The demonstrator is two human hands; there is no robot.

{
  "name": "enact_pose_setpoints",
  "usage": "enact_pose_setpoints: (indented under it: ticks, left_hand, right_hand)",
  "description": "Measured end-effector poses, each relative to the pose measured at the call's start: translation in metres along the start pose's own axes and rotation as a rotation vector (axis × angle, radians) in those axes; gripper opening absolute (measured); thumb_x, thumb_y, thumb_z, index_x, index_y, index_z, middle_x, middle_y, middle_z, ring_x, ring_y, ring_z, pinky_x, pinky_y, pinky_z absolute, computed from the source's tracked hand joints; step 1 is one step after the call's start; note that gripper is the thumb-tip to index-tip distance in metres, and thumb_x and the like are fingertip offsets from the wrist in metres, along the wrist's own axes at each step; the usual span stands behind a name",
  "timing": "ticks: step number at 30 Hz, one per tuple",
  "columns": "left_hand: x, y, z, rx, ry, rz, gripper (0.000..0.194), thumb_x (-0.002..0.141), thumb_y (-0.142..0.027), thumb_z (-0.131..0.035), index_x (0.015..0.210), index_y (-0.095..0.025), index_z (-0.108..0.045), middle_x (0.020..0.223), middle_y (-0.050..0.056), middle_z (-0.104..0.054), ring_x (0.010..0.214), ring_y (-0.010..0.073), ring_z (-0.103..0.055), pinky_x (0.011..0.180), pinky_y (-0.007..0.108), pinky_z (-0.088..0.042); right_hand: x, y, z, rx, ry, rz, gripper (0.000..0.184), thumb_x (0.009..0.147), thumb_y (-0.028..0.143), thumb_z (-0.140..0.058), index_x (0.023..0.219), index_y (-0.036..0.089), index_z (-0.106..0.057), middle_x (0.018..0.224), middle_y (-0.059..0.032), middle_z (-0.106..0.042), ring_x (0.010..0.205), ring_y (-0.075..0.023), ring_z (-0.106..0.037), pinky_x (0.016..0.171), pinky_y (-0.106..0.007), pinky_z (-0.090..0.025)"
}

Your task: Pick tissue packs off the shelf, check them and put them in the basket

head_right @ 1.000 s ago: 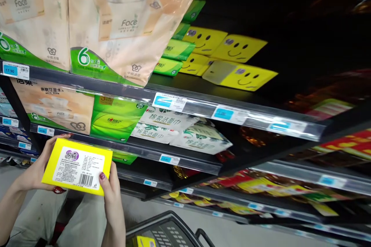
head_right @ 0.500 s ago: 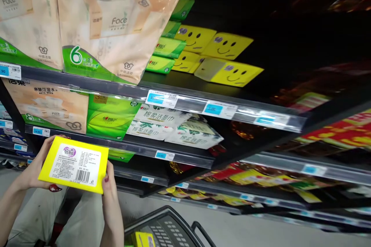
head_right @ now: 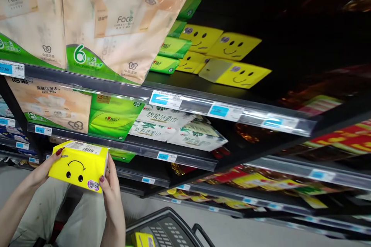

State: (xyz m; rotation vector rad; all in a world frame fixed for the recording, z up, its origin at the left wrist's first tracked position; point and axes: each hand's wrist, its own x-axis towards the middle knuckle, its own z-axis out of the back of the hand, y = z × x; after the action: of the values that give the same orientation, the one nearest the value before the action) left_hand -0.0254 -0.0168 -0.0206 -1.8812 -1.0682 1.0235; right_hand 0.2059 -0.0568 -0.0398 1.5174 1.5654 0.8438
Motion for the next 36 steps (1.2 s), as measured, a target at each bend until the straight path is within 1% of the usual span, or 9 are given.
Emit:
enact_pose_setpoints:
  ticks: [3,5,8,12,15,18,21,31,36]
  left_hand:
    - [-0.001,-0.004,-0.003,0.027,-0.003,-0.018,0.103,0.075,-0.07,-0.078,0.157,-0.023,-0.036,0.133,0.016,-0.071,0.121,0.0385,-0.068,0.088,0.04,-0.059]
    - [-0.003,-0.008,-0.006,0.05,0.079,-0.113,0.105,0.07,-0.069,-0.082,0.156,-0.027,-0.037,0.141,0.016,-0.066,0.126,0.0412,-0.064,0.088,0.042,-0.058]
    - [-0.004,-0.012,-0.01,0.064,0.191,-0.275,0.115,0.058,-0.06,-0.093,0.154,-0.03,-0.038,0.152,0.016,-0.055,0.137,0.0449,-0.053,0.1,0.047,-0.053]
    - [-0.007,-0.013,-0.011,0.078,0.245,-0.378,0.123,0.044,-0.05,-0.101,0.149,-0.028,-0.041,0.148,0.018,-0.053,0.14,0.047,-0.047,0.111,0.052,-0.043]
    - [-0.012,-0.013,-0.01,0.145,0.214,-0.386,0.123,0.042,-0.051,-0.101,0.147,-0.029,-0.04,0.143,0.017,-0.055,0.132,0.0465,-0.053,0.109,0.052,-0.043]
    - [-0.017,-0.013,-0.01,0.233,0.215,-0.366,0.126,0.045,-0.055,-0.098,0.149,-0.029,-0.032,0.12,0.013,-0.065,0.109,0.0393,-0.065,0.103,0.049,-0.043]
    - [-0.02,-0.014,-0.01,0.275,0.226,-0.365,0.127,0.047,-0.058,-0.096,0.149,-0.027,-0.027,0.102,0.007,-0.067,0.094,0.033,-0.066,0.102,0.048,-0.041]
    - [-0.02,-0.01,-0.008,0.268,0.24,-0.375,0.128,0.048,-0.064,-0.095,0.149,-0.027,-0.027,0.113,0.011,-0.068,0.104,0.0356,-0.066,0.097,0.044,-0.043]
    - [-0.018,-0.009,-0.009,0.267,0.271,-0.366,0.125,0.051,-0.059,-0.095,0.149,-0.027,-0.025,0.124,0.016,-0.066,0.106,0.037,-0.069,0.098,0.046,-0.046]
  right_hand:
    - [-0.002,0.004,-0.005,0.028,-0.003,0.052,0.089,0.069,0.059,-0.085,0.147,0.028,-0.054,0.156,-0.0115,-0.052,0.138,-0.0377,-0.055,0.106,-0.047,-0.053]
    - [-0.003,0.008,-0.006,0.02,0.061,0.137,0.096,0.064,0.056,-0.089,0.148,0.028,-0.051,0.156,-0.013,-0.053,0.14,-0.0391,-0.053,0.109,-0.05,-0.05]
    - [-0.004,0.012,-0.002,-0.011,0.18,0.242,0.106,0.061,0.053,-0.09,0.153,0.028,-0.043,0.155,-0.0151,-0.053,0.141,-0.0406,-0.051,0.113,-0.055,-0.046]
    - [-0.011,0.016,-0.001,-0.007,0.249,0.248,0.112,0.062,0.056,-0.088,0.157,0.034,-0.034,0.152,-0.0127,-0.056,0.141,-0.0395,-0.052,0.114,-0.055,-0.044]
    - [-0.016,0.018,-0.003,0.009,0.239,0.245,0.12,0.06,0.059,-0.087,0.16,0.038,-0.025,0.15,-0.0109,-0.058,0.139,-0.039,-0.054,0.113,-0.053,-0.046]
    - [-0.019,0.02,-0.004,-0.016,0.251,0.25,0.122,0.062,0.061,-0.086,0.162,0.038,-0.02,0.146,-0.0108,-0.061,0.135,-0.0391,-0.058,0.11,-0.051,-0.049]
    - [-0.021,0.022,-0.003,-0.044,0.263,0.274,0.121,0.063,0.062,-0.086,0.161,0.036,-0.022,0.142,-0.0118,-0.062,0.132,-0.0392,-0.059,0.112,-0.052,-0.047]
    - [-0.018,0.014,0.008,-0.041,0.283,0.3,0.121,0.062,0.057,-0.089,0.162,0.034,-0.025,0.145,-0.0134,-0.06,0.133,-0.0391,-0.058,0.112,-0.05,-0.047]
    - [-0.025,0.012,0.007,-0.036,0.191,0.237,0.131,0.056,0.061,-0.09,0.163,0.029,-0.021,0.154,-0.0149,-0.052,0.138,-0.0401,-0.054,0.112,-0.049,-0.046]
